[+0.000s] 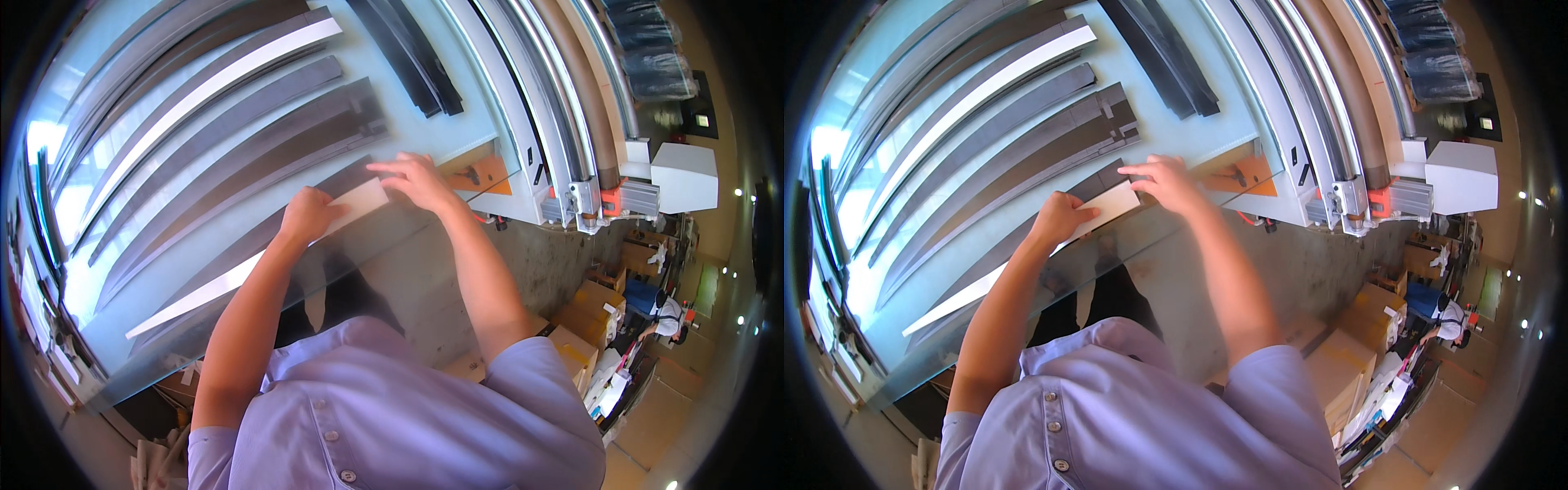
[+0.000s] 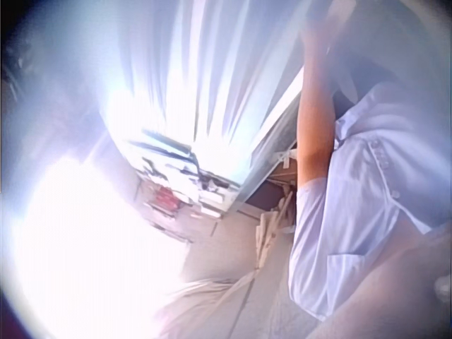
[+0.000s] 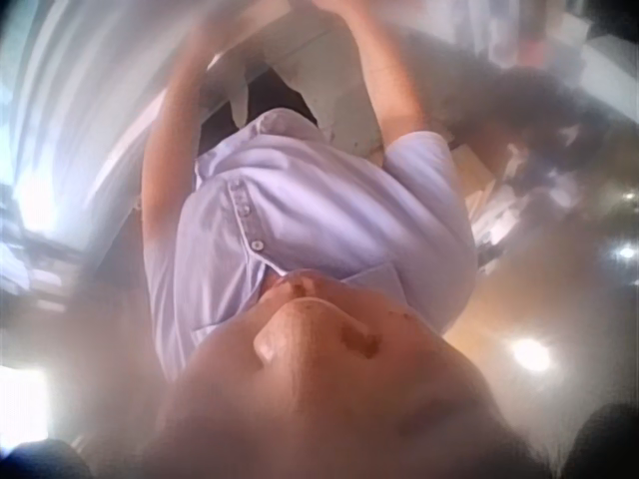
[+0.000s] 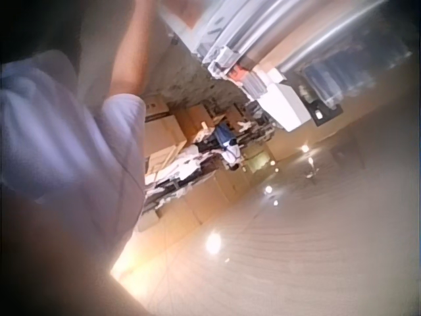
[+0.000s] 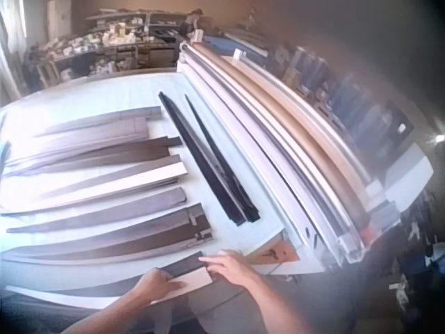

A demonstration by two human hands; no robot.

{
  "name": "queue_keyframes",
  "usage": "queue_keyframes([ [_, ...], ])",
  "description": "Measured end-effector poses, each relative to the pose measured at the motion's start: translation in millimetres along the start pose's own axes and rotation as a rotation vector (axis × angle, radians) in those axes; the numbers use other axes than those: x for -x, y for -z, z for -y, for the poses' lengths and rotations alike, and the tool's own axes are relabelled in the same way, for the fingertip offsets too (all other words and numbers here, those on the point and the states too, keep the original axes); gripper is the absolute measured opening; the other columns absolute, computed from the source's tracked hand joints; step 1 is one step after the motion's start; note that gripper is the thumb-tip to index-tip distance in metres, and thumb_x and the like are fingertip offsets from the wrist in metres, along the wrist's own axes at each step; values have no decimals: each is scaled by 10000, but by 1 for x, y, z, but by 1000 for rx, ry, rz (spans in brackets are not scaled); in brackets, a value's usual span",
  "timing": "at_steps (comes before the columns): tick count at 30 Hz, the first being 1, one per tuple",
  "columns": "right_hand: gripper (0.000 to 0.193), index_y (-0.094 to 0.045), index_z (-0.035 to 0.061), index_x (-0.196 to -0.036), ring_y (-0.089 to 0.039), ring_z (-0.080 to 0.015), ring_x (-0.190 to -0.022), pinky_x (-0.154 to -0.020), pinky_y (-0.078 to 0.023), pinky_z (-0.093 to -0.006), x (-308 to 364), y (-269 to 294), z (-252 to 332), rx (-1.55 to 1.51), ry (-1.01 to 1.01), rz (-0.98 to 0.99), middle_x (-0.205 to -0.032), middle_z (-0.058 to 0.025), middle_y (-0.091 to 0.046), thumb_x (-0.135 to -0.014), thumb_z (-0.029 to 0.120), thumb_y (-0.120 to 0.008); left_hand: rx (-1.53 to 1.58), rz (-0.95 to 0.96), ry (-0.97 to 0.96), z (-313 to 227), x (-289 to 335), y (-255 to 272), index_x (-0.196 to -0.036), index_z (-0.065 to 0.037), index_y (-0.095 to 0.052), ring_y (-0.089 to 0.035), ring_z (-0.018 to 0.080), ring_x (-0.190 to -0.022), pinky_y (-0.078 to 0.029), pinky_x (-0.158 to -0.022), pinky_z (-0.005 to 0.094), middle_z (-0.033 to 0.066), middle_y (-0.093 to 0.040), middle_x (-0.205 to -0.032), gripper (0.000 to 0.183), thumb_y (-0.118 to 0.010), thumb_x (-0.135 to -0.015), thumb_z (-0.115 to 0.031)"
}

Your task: The person organizes long strips of material on a large glass-top table, picking up one strip at a time, aligning it with others, and smoothing it down by hand.

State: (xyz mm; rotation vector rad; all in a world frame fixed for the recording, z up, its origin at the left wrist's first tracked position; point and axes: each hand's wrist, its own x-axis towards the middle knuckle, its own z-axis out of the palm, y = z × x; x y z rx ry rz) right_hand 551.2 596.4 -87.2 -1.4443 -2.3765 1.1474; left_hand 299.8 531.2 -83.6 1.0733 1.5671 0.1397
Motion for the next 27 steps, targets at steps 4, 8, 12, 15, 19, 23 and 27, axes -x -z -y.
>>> queue_keyframes([
  [4,462,-755,282,-1223,-490,-208,-758,-754,-411,-363,2,-4,-7,1,33,-41,-759,-43,-485,-778,171,-808,-30,-53,-1,-6,-8,-9,-749,18,-747,-682,160,-566,-514,-605,321,88,-709,-628,333,-754,-852,-298],
  [8,501,-765,283,-1203,-485,-204,-712,-692,-426,-365,1,-6,-10,-34,55,-76,-736,-41,-479,-729,136,-828,-31,-56,33,-6,-9,-10,-760,11,-753,-680,152,-563,-517,-601,319,80,-711,-628,327,-749,-853,-303],
  [12,504,-769,281,-1197,-484,-199,-701,-682,-426,-362,-1,-8,-9,-46,64,-78,-735,-38,-482,-721,124,-827,-29,-81,54,-5,-9,-12,-763,2,-758,-679,161,-562,-516,-599,325,76,-708,-625,312,-749,-848,-297],
  [15,497,-769,272,-1197,-484,-193,-710,-702,-421,-356,0,-7,-9,-30,77,-80,-744,-36,-486,-726,120,-819,-33,-92,77,-10,-6,-11,-762,-7,-761,-679,173,-567,-518,-600,329,76,-707,-625,314,-756,-836,-312],
  [19,482,-771,266,-1193,-486,-186,-727,-756,-398,-343,0,-5,-4,-27,70,-74,-756,-33,-482,-735,122,-811,-62,-106,97,-13,-3,-11,-767,-24,-765,-677,200,-574,-521,-605,338,80,-702,-622,323,-758,-822,-342],
  [23,473,-769,272,-1194,-492,-181,-734,-789,-365,-333,3,-7,-3,-8,56,-84,-757,-29,-472,-741,141,-808,-85,-134,92,-15,1,-14,-733,-30,-749,-671,208,-567,-523,-609,348,77,-683,-593,345,-743,-827,-361],
  [27,471,-767,273,-1193,-504,-173,-734,-788,-351,-325,3,-13,-5,41,91,-123,-757,-22,-470,-737,161,-810,-225,-212,14,-8,1,-18,-752,-46,-722,-697,296,-682,-535,-656,408,122,-703,-679,379,-748,-836,-414],
])
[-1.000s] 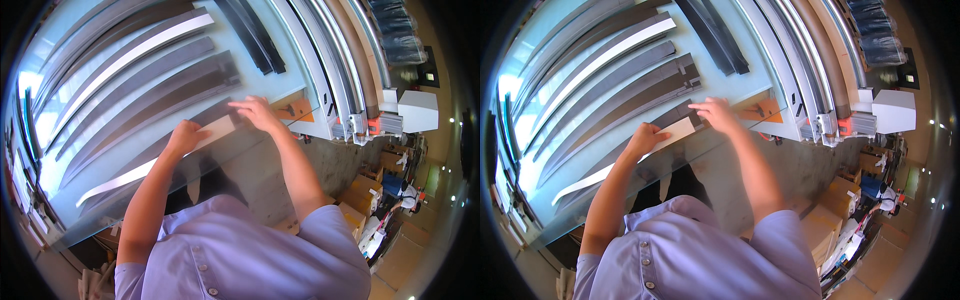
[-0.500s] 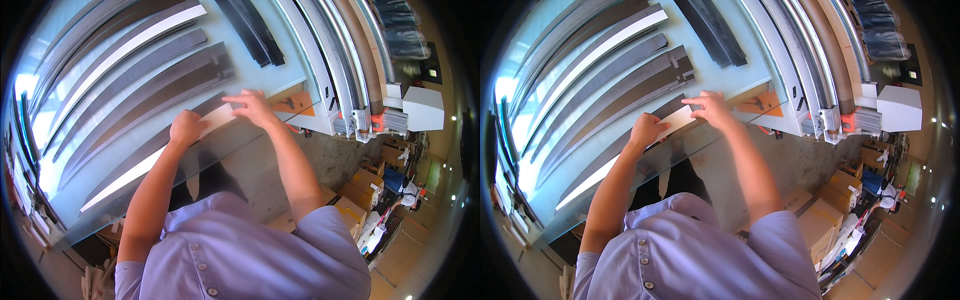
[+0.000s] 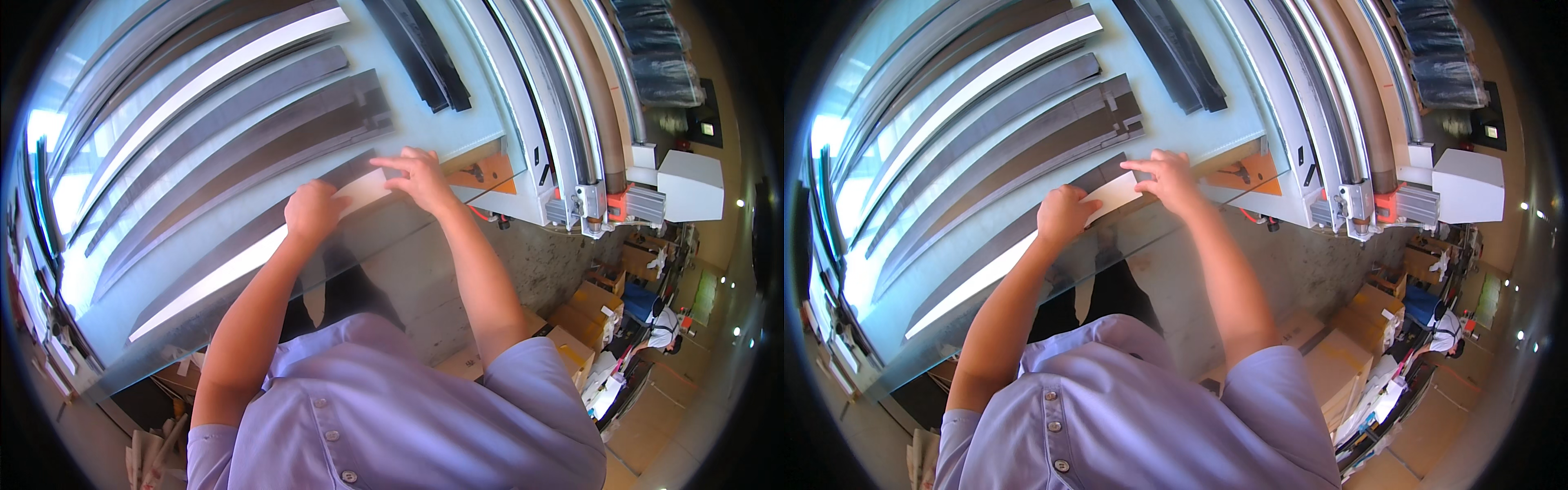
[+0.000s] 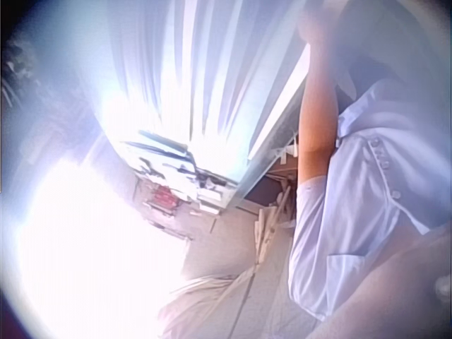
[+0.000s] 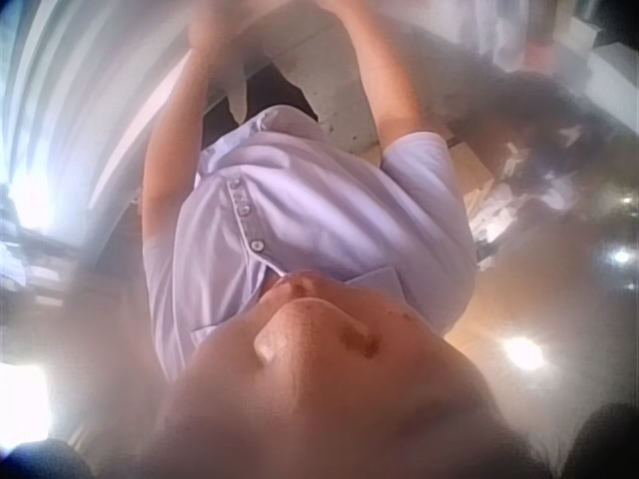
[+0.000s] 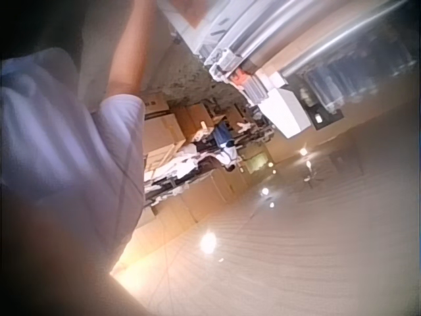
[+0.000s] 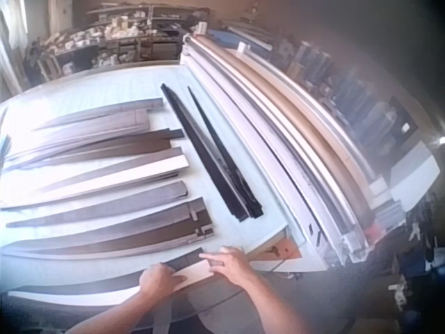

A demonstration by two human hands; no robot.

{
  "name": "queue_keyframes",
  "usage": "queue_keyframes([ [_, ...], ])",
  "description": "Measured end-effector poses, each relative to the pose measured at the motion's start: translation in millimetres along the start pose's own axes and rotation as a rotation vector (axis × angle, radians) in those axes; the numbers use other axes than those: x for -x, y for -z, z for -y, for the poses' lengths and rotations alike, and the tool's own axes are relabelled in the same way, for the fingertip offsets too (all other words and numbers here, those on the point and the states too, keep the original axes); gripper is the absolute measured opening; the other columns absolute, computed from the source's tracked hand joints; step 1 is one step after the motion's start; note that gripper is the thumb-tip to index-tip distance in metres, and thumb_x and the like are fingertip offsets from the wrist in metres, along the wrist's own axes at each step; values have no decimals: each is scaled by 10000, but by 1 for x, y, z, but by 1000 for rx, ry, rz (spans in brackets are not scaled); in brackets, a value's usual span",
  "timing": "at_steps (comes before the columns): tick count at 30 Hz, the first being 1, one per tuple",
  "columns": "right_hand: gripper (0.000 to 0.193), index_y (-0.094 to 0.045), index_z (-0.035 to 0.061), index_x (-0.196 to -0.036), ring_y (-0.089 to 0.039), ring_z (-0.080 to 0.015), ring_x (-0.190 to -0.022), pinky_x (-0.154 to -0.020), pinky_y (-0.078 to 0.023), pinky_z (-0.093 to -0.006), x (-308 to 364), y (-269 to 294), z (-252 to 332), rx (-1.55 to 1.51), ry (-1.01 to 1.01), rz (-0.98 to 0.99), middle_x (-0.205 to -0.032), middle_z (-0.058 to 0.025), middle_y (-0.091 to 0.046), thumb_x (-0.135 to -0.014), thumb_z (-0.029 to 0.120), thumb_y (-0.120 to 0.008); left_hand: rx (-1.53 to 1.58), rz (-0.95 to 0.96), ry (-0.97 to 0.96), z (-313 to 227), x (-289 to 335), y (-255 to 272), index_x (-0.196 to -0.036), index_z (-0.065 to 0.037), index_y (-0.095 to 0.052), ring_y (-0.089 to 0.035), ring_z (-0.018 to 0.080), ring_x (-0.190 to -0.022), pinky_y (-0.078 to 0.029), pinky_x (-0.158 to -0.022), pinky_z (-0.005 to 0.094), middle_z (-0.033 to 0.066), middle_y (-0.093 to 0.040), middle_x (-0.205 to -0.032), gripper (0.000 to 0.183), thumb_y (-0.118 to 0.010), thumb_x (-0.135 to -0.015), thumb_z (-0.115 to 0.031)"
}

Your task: The person organizes long strips of material on a large glass-top table, picking up one strip at a time, aligning it with others, and smoothing it down by hand.

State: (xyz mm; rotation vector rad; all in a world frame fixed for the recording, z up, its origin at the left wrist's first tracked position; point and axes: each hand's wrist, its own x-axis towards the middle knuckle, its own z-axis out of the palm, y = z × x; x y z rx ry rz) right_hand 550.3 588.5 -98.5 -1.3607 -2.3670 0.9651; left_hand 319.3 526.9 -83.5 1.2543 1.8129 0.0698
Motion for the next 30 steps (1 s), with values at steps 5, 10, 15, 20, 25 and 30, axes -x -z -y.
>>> queue_keyframes([
  [5,461,-767,304,-1178,-519,-177,-763,-816,-336,-342,1,-6,-4,-4,-4,-17,-757,-13,-476,-732,200,-821,-176,-138,-70,30,31,16,-795,-80,-716,-688,381,-834,-528,-716,468,157,-719,-811,315,-757,-830,-391],
  [10,488,-773,267,-1178,-510,-177,-711,-773,-380,-337,2,-7,-1,2,16,-61,-742,-27,-466,-709,143,-825,-274,-155,67,137,79,62,-907,-62,-748,-689,406,-854,-541,-756,489,205,-722,-864,343,-816,-784,-375],
  [15,542,-758,268,-1208,-494,-182,-689,-713,-396,-345,-1,-5,0,-32,-35,-12,-718,-34,-431,-690,122,-823,-83,-127,291,240,121,103,-824,-35,-738,-683,289,-646,-509,-639,405,124,-697,-666,324,-791,-825,-355],
  [20,555,-755,269,-1218,-484,-193,-707,-742,-396,-347,0,-5,7,8,-61,3,-717,-32,-415,-692,109,-828,79,-167,369,257,124,114,-786,-31,-728,-658,212,-589,-496,-608,354,88,-688,-632,324,-774,-834,-349],
  [25,592,-760,237,-1211,-420,-186,-668,-655,-413,-348,-1,-8,6,-57,-110,-2,-714,-39,-356,-660,37,-842,51,-137,378,253,126,117,-787,-42,-736,-662,204,-594,-502,-609,347,73,-692,-630,328,-779,-818,-367],
  [30,569,-750,178,-1236,-374,-128,-674,-613,-368,-286,-1,-7,11,-76,-117,19,-753,-1,-339,-709,-32,-799,28,-164,356,254,125,114,-730,-53,-722,-657,208,-574,-503,-610,342,66,-689,-619,326,-778,-804,-366],
])
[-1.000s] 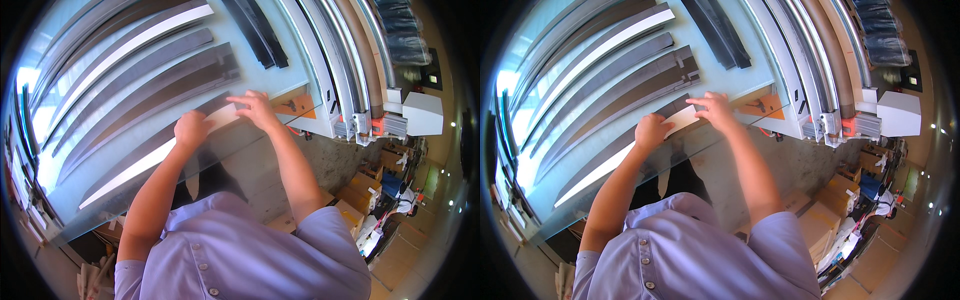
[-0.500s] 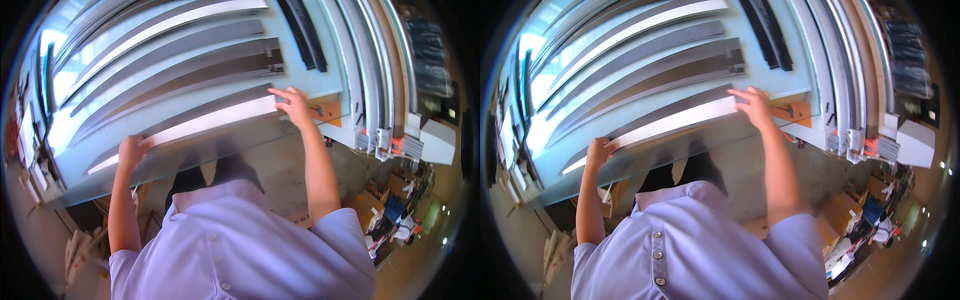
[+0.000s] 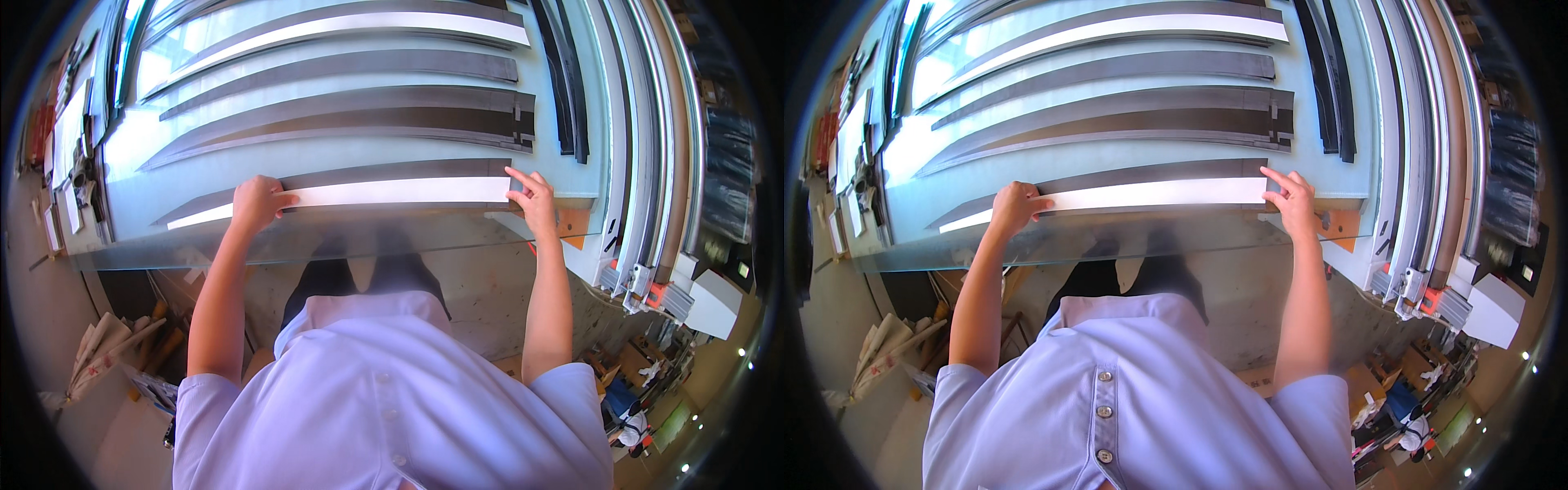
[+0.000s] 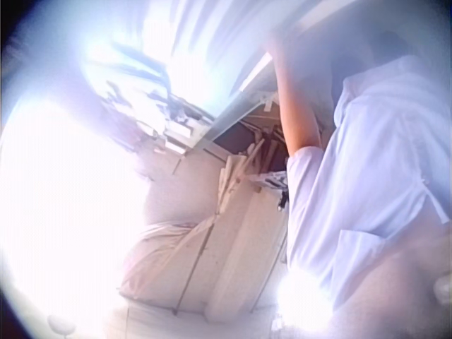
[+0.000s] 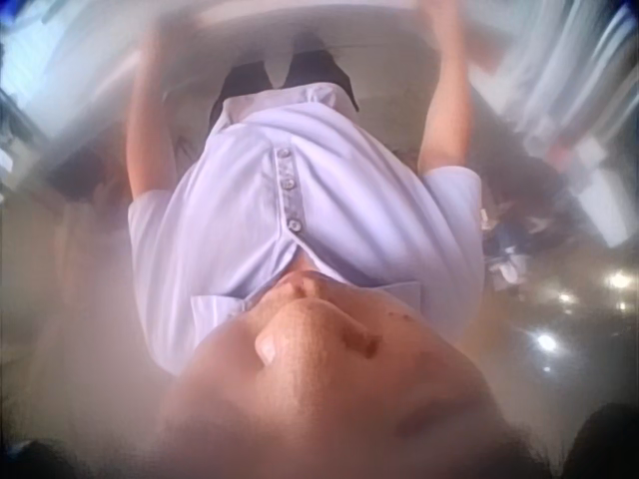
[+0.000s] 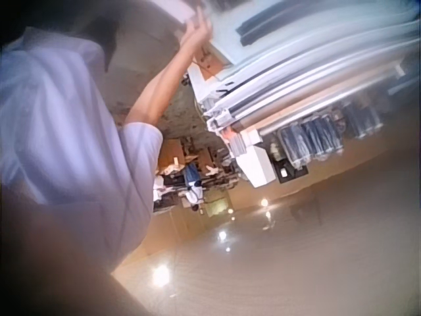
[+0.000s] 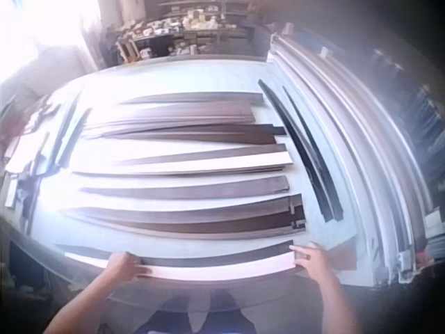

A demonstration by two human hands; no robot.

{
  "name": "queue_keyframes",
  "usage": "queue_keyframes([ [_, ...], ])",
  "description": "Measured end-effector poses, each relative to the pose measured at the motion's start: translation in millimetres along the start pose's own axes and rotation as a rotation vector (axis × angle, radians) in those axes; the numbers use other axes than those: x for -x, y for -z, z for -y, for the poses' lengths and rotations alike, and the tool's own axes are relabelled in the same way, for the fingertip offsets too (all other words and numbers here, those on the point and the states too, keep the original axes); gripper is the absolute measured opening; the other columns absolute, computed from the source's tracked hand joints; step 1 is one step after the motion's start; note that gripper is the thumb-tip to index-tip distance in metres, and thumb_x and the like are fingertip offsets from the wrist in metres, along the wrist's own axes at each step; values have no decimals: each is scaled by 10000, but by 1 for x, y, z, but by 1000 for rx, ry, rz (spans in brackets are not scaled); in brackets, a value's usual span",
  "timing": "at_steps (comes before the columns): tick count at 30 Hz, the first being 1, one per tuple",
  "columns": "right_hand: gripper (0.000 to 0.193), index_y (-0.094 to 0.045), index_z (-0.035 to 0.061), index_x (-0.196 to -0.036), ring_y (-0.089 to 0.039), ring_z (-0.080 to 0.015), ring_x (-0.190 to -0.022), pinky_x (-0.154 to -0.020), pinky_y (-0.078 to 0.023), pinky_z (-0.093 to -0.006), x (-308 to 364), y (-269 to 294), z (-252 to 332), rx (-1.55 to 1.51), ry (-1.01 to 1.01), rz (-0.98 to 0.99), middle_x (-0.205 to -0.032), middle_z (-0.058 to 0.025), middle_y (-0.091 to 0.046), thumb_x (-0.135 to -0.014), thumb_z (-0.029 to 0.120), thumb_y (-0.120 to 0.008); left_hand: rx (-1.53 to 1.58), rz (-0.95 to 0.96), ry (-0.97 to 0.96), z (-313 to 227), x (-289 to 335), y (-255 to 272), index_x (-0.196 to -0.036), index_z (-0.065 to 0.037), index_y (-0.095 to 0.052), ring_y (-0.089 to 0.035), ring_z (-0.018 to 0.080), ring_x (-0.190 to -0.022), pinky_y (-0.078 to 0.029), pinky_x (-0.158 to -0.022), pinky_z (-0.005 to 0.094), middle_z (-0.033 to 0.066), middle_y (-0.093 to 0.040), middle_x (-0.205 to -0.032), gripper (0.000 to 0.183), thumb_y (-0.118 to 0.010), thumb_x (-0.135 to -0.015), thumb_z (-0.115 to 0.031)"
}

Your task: The person organizes long strips of material on a large glass-top table, picking up one strip at a time, aligning it with others, and smoothing it down by hand.

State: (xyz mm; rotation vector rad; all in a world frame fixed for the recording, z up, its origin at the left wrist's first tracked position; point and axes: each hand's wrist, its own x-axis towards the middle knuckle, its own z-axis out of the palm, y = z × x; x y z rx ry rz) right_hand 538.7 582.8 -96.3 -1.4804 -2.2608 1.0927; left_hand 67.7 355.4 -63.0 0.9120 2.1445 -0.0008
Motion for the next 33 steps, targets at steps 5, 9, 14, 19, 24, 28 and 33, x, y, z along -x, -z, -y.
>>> queue_keyframes([
  [5,599,-747,220,-1239,-406,-158,-680,-658,-400,-321,0,0,2,35,-14,-2,-740,-31,-356,-684,11,-827,-9,-32,-28,3,-1,-3,-688,-63,-710,-659,210,-566,-502,-622,343,53,-679,-589,331,-775,-795,-369],
  [9,497,-768,211,-1186,-504,-190,-803,-832,-423,-379,3,1,22,217,18,-19,-791,-53,-460,-722,42,-811,-23,-38,-26,4,-1,-6,-678,-75,-708,-645,225,-571,-478,-749,349,43,-662,-565,324,-762,-796,-371],
  [14,436,-696,153,-1189,-520,-310,-1091,-950,-392,-487,-9,-113,108,296,252,-485,-1155,-93,-560,-768,58,-761,-16,-46,-36,5,-2,-9,-661,-83,-705,-628,245,-585,-414,-864,352,37,-644,-545,303,-750,-789,-354],
  [19,780,-390,218,-1549,-255,-403,-1499,-1176,-217,-618,-36,-242,217,193,490,-220,-1617,-168,-295,-872,428,-718,-49,-48,-79,-4,-4,-6,-658,-85,-709,-632,246,-587,-434,-836,372,39,-650,-552,301,-755,-785,-354],
  [24,805,-248,231,-1614,-153,-428,-1538,-1202,-150,-649,-40,-215,184,431,354,-143,-1676,-182,-169,-963,668,-430,-15,-40,7,-2,1,-6,-663,-75,-710,-638,239,-591,-455,-812,365,45,-664,-567,293,-766,-794,-331],
  [28,821,-274,244,-1611,-176,-439,-1529,-1194,-146,-658,-42,-151,104,574,205,-289,-1673,-172,-195,-962,748,-278,-29,-42,-30,0,-1,-6,-647,-74,-703,-637,235,-591,-457,-810,359,47,-657,-555,297,-768,-793,-324],
  [33,800,-262,234,-1618,-127,-398,-1551,-1223,-78,-605,-38,-82,32,628,34,-358,-1679,-175,-178,-968,672,-424,-37,-35,-38,-3,-4,-9,-621,-77,-692,-629,239,-591,-444,-823,369,45,-657,-553,306,-758,-780,-331],
])
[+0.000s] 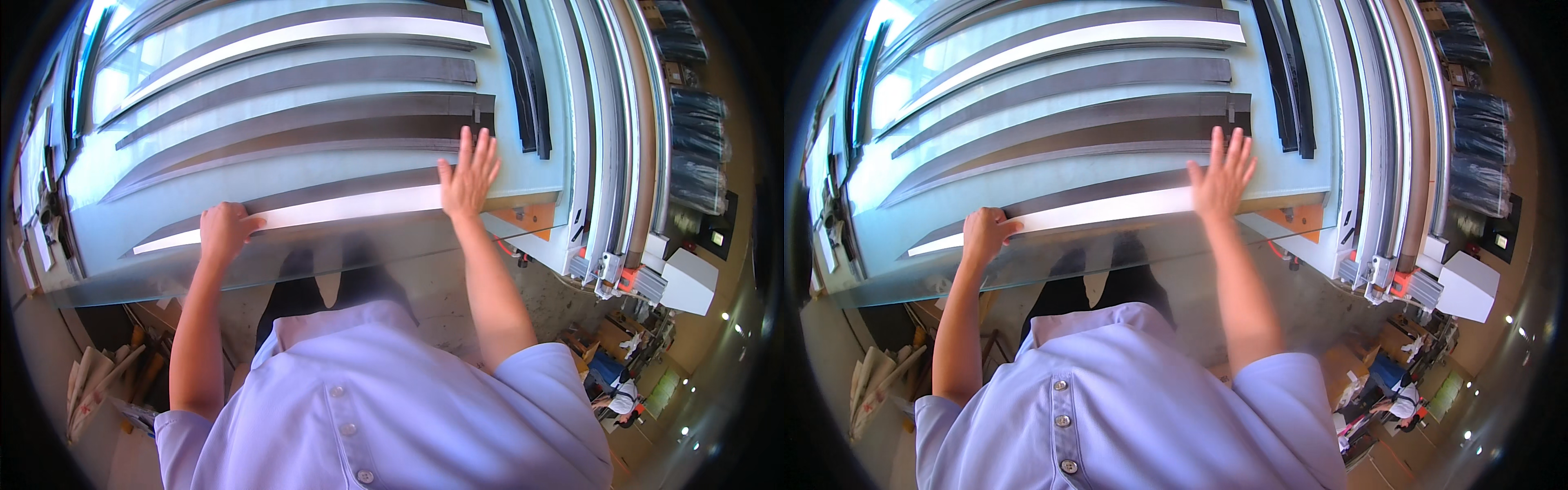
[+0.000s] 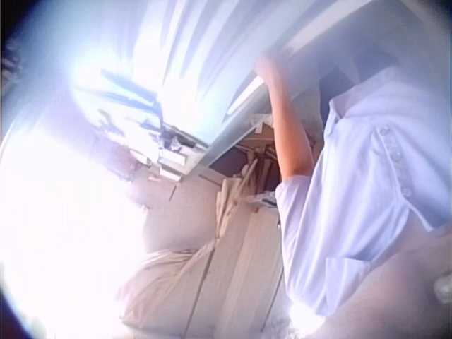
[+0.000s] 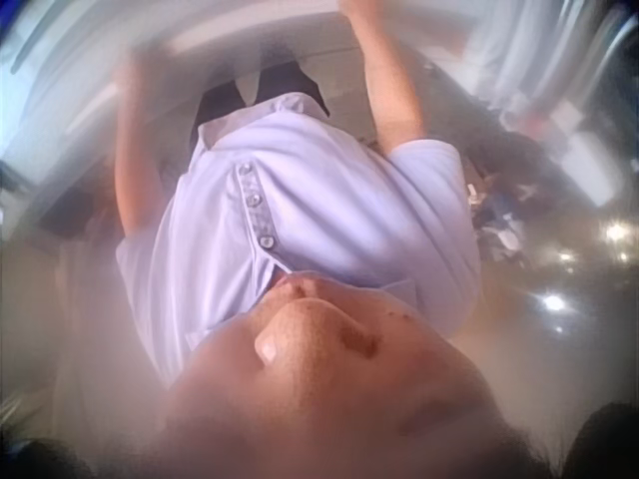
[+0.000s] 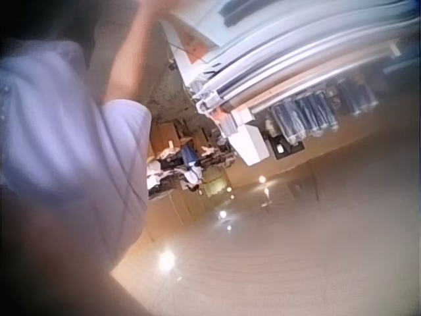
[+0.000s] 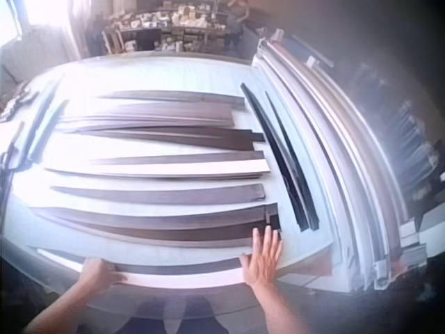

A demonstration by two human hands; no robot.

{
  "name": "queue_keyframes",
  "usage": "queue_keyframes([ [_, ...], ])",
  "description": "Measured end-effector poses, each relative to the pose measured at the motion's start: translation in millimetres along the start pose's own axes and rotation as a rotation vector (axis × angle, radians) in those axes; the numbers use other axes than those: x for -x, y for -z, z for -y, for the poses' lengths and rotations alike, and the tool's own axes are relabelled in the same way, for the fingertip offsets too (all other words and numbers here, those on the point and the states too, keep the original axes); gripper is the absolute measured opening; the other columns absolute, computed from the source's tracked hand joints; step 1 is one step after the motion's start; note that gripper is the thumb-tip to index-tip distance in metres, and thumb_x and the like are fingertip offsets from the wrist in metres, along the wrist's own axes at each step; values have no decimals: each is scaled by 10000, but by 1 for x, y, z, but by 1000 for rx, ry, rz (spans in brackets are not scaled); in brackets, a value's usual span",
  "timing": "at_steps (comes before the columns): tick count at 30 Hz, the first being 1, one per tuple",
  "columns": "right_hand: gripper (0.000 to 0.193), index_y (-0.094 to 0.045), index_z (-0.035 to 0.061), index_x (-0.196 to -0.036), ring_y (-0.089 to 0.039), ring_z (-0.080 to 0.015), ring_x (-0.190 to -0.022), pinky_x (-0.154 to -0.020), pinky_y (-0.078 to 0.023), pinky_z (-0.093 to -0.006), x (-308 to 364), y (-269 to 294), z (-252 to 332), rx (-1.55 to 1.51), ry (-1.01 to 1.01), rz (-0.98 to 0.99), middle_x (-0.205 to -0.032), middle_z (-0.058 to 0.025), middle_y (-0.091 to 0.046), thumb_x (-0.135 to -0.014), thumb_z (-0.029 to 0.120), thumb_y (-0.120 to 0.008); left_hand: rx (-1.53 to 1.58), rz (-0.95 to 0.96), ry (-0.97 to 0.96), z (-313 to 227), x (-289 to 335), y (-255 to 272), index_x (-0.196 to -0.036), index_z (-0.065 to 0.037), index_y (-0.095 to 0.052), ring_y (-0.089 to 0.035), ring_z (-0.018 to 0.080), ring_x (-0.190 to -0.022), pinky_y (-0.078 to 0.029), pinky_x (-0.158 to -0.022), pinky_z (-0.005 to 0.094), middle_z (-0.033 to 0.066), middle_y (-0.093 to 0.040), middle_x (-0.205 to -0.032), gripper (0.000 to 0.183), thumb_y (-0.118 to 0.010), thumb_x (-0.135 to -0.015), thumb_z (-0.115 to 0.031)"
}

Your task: The person organizes long strips of material on a large glass-top table, picking up one strip at a time, aligning it with others, and smoothing it down by hand.

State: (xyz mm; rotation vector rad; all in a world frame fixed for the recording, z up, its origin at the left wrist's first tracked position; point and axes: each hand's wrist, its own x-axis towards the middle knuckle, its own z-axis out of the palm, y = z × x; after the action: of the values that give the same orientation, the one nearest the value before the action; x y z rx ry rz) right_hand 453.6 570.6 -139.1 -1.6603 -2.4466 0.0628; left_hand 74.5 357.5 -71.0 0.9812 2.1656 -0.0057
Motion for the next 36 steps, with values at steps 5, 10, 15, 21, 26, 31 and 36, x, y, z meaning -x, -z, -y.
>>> queue_keyframes([
  [5,749,-257,237,-1620,-120,-391,-1553,-1220,-49,-604,-3,1,-28,63,-11,-36,-1684,-166,-166,-993,606,-434,1,-41,-76,-1,-1,-16,-629,-91,-701,-635,277,-622,-430,-808,406,67,-650,-564,298,-742,-774,-348],
  [10,718,-280,154,-1612,-109,-399,-1555,-1205,-48,-616,1,9,51,-85,16,-197,-1687,-176,-147,-1007,470,-503,-32,-111,-136,-5,-2,-19,-633,-95,-701,-649,347,-685,-426,-786,451,135,-669,-650,292,-746,-766,-350],
  [15,720,-330,234,-1595,-169,-382,-1545,-1224,-104,-594,16,-5,169,-104,226,87,-1675,-164,-199,-982,579,-482,-188,-195,-178,-6,2,-18,-666,-92,-712,-662,284,-653,-442,-834,420,74,-673,-610,305,-774,-768,-373],
  [21,720,-316,224,-1600,-183,-379,-1541,-1227,-110,-578,15,-10,165,-74,246,15,-1673,-160,-212,-996,596,-438,-83,-255,-90,71,15,14,-730,-86,-753,-670,326,-749,-454,-906,452,124,-678,-666,286,-783,-760,-368],
  [26,712,-311,219,-1602,-198,-381,-1532,-1220,-121,-572,16,-8,169,-64,248,21,-1669,-155,-217,-1004,588,-423,157,-158,229,208,24,80,-774,-46,-736,-659,232,-624,-505,-679,374,93,-678,-643,326,-796,-798,-365],
  [31,710,-309,220,-1603,-210,-375,-1527,-1218,-126,-576,16,-9,171,-28,258,22,-1669,-148,-217,-999,564,-450,231,-130,213,252,19,97,-755,-35,-737,-640,190,-584,-486,-584,345,68,-665,-616,299,-815,-787,-322],
  [36,710,-298,210,-1607,-205,-367,-1531,-1216,-124,-581,16,-10,171,-23,261,27,-1672,-144,-210,-1002,547,-456,184,-133,199,245,18,101,-735,-33,-739,-620,157,-542,-458,-543,333,56,-643,-570,293,-833,-792,-305],
])
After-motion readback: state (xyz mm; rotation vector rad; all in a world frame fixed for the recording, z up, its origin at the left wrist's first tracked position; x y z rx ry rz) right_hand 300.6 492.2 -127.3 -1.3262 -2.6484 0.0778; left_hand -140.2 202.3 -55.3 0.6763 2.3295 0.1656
